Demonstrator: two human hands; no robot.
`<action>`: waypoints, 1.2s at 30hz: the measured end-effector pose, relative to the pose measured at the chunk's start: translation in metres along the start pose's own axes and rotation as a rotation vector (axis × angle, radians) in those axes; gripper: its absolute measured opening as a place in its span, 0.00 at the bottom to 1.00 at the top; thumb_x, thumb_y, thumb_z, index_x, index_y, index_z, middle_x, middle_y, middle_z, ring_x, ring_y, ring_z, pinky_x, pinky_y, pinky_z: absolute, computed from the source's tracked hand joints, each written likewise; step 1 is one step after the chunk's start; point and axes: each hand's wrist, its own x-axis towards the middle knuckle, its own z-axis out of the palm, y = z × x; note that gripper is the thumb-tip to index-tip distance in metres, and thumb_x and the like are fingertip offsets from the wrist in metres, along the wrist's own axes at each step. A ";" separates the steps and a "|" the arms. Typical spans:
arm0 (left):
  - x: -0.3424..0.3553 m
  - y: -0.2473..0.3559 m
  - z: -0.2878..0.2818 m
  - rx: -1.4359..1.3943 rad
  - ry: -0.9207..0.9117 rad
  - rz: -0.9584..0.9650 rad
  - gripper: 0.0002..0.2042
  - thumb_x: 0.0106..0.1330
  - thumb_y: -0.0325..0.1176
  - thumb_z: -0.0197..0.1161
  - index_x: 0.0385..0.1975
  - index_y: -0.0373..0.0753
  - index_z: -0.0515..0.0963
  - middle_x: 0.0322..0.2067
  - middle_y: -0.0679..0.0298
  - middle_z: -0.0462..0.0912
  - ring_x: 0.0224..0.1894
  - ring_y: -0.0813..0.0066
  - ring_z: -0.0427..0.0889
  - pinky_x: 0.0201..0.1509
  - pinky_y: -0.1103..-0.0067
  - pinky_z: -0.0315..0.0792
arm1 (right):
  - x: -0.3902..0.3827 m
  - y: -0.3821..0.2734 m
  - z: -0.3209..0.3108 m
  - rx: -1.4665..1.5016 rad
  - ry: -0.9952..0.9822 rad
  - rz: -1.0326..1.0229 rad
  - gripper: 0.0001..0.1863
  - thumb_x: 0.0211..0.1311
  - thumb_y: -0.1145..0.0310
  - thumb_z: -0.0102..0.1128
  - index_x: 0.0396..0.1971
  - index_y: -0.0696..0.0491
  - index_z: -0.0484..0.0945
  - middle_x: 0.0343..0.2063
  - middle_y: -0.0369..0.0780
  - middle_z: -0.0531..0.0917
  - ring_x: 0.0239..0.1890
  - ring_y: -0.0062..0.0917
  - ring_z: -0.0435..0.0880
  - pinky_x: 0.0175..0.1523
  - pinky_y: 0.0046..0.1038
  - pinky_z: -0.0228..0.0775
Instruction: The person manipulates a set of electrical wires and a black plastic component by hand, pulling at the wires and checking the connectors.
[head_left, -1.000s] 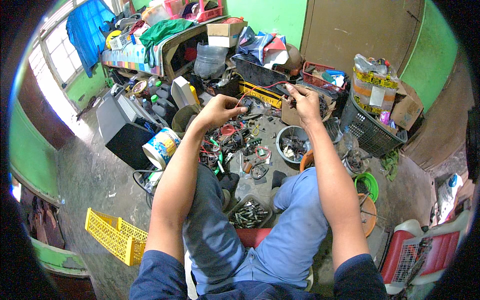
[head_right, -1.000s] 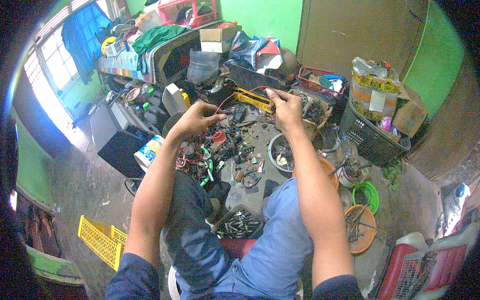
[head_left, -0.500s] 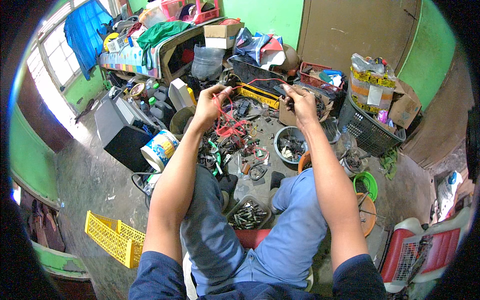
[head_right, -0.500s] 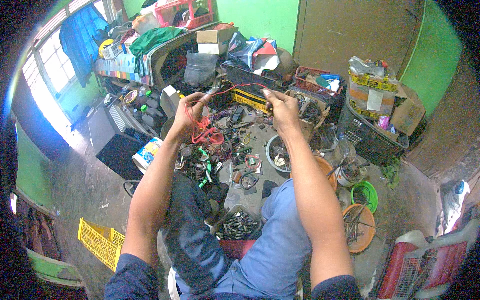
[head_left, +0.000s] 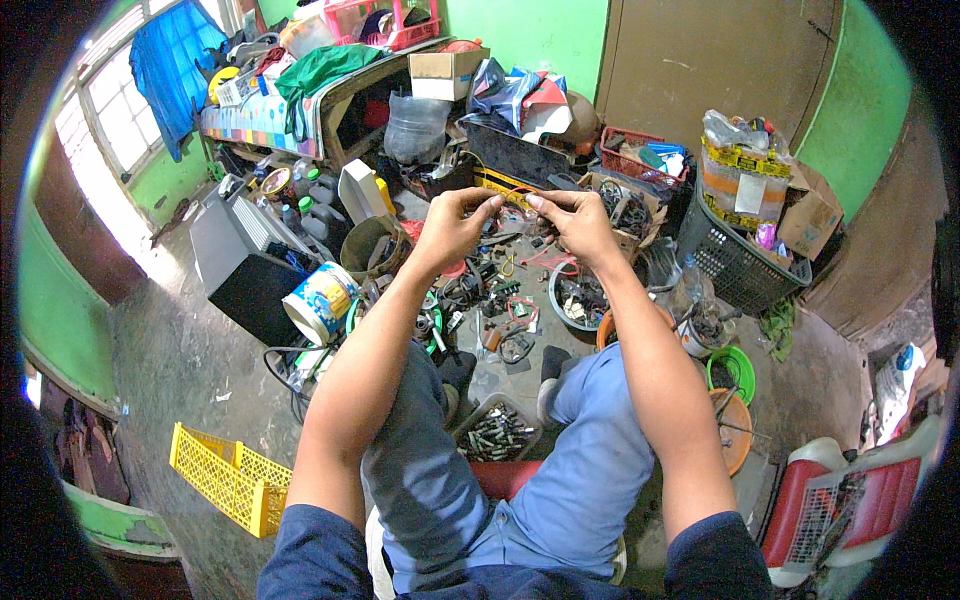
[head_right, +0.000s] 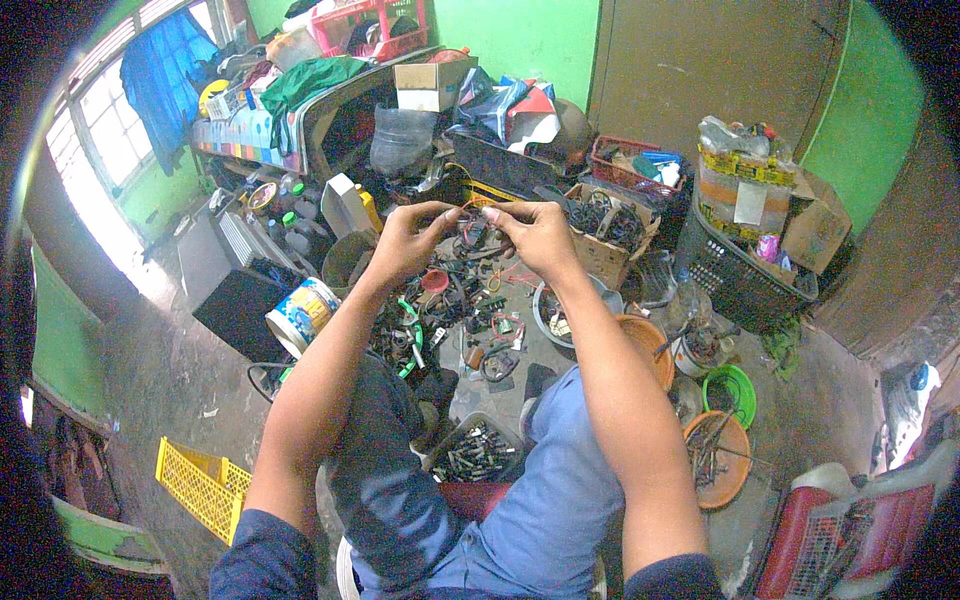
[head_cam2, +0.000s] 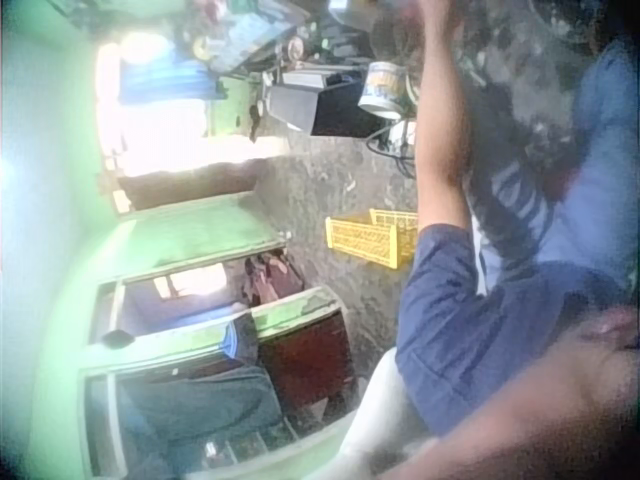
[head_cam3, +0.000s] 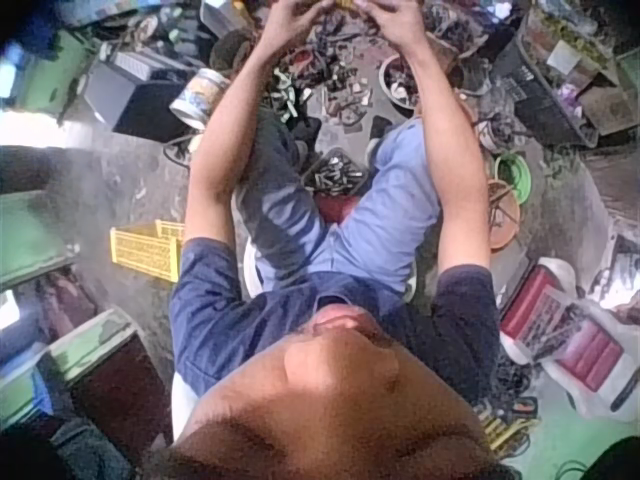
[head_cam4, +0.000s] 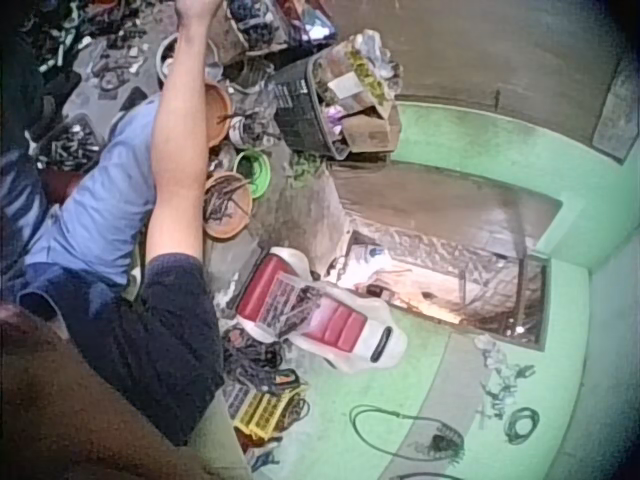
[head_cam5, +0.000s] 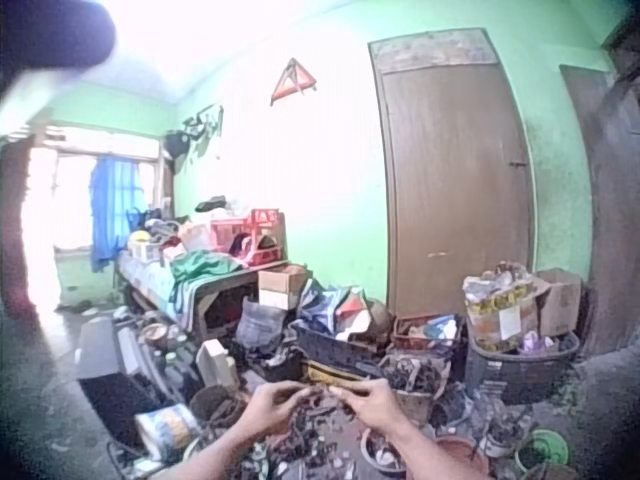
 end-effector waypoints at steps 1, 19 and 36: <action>0.001 0.001 0.001 -0.013 0.017 -0.006 0.15 0.71 0.38 0.62 0.44 0.32 0.83 0.36 0.60 0.88 0.39 0.79 0.82 0.46 0.78 0.75 | 0.000 0.001 -0.002 -0.004 -0.016 0.004 0.12 0.65 0.65 0.66 0.42 0.58 0.86 0.25 0.33 0.84 0.22 0.13 0.78 0.23 0.18 0.70; -0.004 0.020 0.014 -0.336 0.015 -0.064 0.12 0.68 0.31 0.64 0.47 0.32 0.82 0.34 0.65 0.86 0.31 0.85 0.78 0.34 0.83 0.72 | -0.007 -0.001 -0.005 0.364 -0.133 0.014 0.09 0.70 0.72 0.58 0.40 0.64 0.80 0.32 0.45 0.86 0.32 0.28 0.87 0.38 0.29 0.85; -0.008 0.028 0.012 -0.180 0.015 -0.026 0.16 0.62 0.36 0.71 0.46 0.34 0.84 0.35 0.63 0.88 0.34 0.81 0.81 0.40 0.81 0.75 | -0.009 -0.003 -0.008 0.210 -0.149 -0.021 0.12 0.70 0.67 0.60 0.43 0.61 0.82 0.32 0.39 0.87 0.28 0.17 0.83 0.31 0.20 0.77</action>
